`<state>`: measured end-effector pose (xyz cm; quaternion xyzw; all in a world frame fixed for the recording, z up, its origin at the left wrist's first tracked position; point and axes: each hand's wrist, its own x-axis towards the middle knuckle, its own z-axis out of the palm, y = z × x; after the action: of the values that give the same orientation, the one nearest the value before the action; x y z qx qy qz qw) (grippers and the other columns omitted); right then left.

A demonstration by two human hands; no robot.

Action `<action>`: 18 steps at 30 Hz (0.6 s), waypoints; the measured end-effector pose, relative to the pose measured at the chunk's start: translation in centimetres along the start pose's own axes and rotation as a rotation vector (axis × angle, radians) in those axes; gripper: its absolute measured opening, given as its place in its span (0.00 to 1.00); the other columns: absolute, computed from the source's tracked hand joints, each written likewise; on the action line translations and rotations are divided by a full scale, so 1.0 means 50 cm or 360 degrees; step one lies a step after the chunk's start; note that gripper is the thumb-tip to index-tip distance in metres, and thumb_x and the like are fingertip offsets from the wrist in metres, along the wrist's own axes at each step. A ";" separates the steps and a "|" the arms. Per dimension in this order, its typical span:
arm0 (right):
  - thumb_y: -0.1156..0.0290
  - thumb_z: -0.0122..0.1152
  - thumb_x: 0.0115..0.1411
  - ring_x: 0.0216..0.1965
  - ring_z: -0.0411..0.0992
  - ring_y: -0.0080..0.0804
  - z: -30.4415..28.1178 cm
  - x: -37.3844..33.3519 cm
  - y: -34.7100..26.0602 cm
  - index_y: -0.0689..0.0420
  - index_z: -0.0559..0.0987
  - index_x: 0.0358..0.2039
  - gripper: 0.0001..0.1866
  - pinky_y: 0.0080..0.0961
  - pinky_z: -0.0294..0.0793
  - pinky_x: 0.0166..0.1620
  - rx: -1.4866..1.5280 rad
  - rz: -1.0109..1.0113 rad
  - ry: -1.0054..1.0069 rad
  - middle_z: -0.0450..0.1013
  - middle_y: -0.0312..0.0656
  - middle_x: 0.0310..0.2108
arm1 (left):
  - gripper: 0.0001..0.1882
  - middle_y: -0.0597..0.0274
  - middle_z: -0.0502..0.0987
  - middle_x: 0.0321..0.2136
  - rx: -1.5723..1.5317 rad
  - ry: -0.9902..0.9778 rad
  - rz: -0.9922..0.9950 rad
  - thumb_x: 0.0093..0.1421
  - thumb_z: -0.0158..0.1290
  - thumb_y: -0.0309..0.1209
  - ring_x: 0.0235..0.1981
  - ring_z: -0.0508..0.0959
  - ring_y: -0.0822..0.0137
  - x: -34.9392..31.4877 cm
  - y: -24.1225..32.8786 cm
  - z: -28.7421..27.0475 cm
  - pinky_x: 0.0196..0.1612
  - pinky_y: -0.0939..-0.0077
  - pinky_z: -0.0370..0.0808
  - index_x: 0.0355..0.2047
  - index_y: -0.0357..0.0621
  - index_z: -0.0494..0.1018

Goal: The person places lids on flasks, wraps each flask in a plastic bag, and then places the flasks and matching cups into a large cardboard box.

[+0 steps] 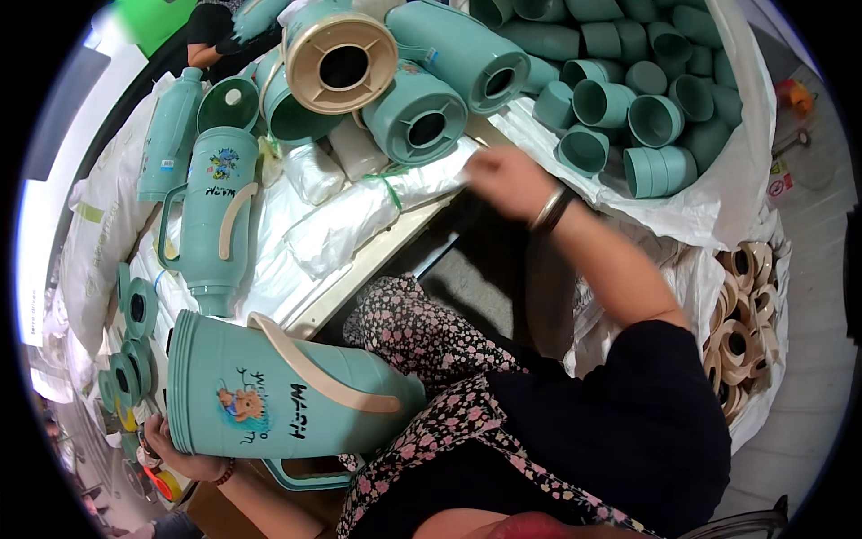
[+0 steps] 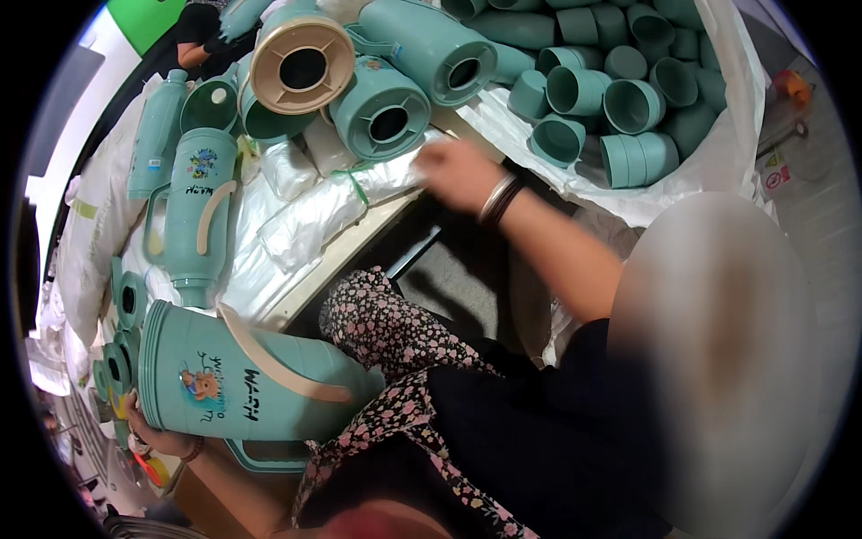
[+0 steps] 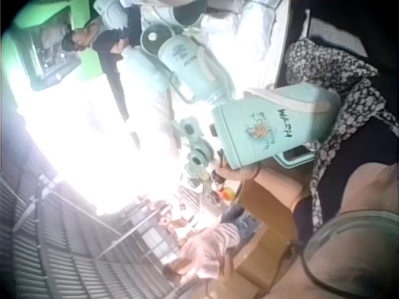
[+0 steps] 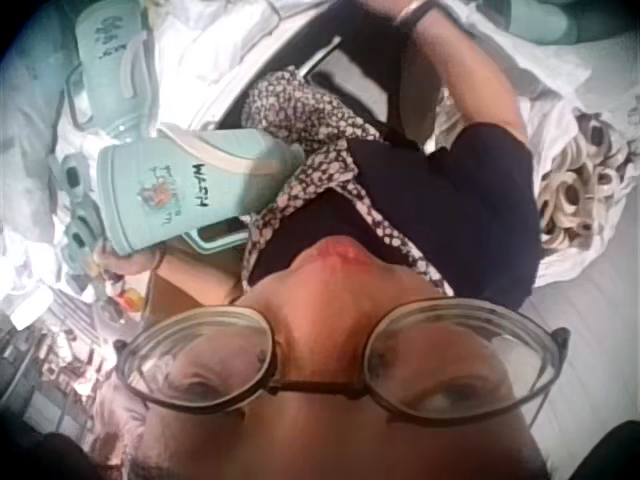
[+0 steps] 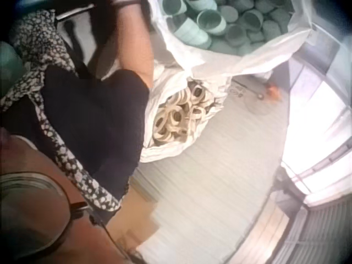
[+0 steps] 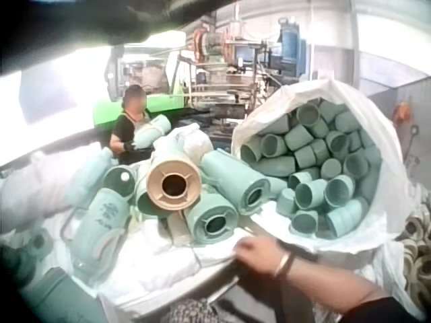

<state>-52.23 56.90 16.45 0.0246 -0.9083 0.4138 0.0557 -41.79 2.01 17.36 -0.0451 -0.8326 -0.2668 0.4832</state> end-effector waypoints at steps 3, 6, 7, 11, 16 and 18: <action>0.62 0.55 0.50 0.31 0.74 0.44 -0.226 -0.028 0.130 0.60 0.78 0.31 0.15 0.35 0.72 0.36 -0.0888 0.0324 0.0087 0.75 0.49 0.27 | 0.16 0.55 0.71 0.41 -0.0419 0.0045 -0.0447 0.58 0.45 0.32 0.40 0.70 0.63 -0.006 0.008 0.094 0.47 0.71 0.67 0.43 0.34 0.68; 0.58 0.55 0.50 0.29 0.73 0.46 -0.283 -0.090 0.117 0.60 0.78 0.28 0.17 0.38 0.71 0.35 -0.0865 0.0060 -0.0065 0.74 0.51 0.26 | 0.16 0.56 0.71 0.41 -0.0302 -0.0264 -0.0525 0.56 0.46 0.31 0.41 0.70 0.62 0.000 0.010 0.169 0.47 0.71 0.67 0.44 0.36 0.68; 0.57 0.56 0.50 0.29 0.72 0.47 -0.263 -0.097 0.061 0.60 0.78 0.30 0.18 0.39 0.70 0.34 -0.0641 -0.0012 0.0160 0.74 0.51 0.25 | 0.16 0.56 0.70 0.41 -0.0016 -0.0257 -0.0334 0.57 0.44 0.32 0.42 0.70 0.63 -0.005 -0.027 0.185 0.46 0.70 0.69 0.43 0.37 0.69; 0.59 0.57 0.52 0.37 0.73 0.42 -0.343 -0.213 0.001 0.59 0.76 0.39 0.19 0.32 0.71 0.42 -0.0727 -0.0471 0.1467 0.74 0.44 0.35 | 0.20 0.54 0.69 0.39 -0.1142 -0.0127 -0.1420 0.63 0.38 0.38 0.40 0.71 0.62 0.096 0.078 0.219 0.45 0.68 0.70 0.44 0.31 0.67; 0.60 0.58 0.51 0.33 0.74 0.43 -0.618 -0.738 0.256 0.61 0.76 0.35 0.17 0.33 0.71 0.38 -0.0701 0.0890 0.2458 0.75 0.48 0.30 | 0.21 0.54 0.69 0.42 -0.1122 -0.0764 -0.0847 0.63 0.38 0.38 0.44 0.70 0.60 0.134 0.206 0.313 0.48 0.66 0.68 0.45 0.31 0.66; 0.56 0.61 0.48 0.39 0.73 0.43 -0.577 -0.850 0.345 0.59 0.75 0.41 0.23 0.34 0.70 0.44 -0.0886 0.1552 0.1901 0.74 0.50 0.36 | 0.22 0.52 0.68 0.44 -0.1001 -0.0726 -0.0716 0.63 0.36 0.38 0.46 0.69 0.59 0.118 0.220 0.303 0.49 0.67 0.68 0.46 0.31 0.66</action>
<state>-9.28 89.92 17.15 -0.6122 -0.7037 0.0943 0.3480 -53.08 17.72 20.71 -0.0655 -0.7853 -0.5887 0.1799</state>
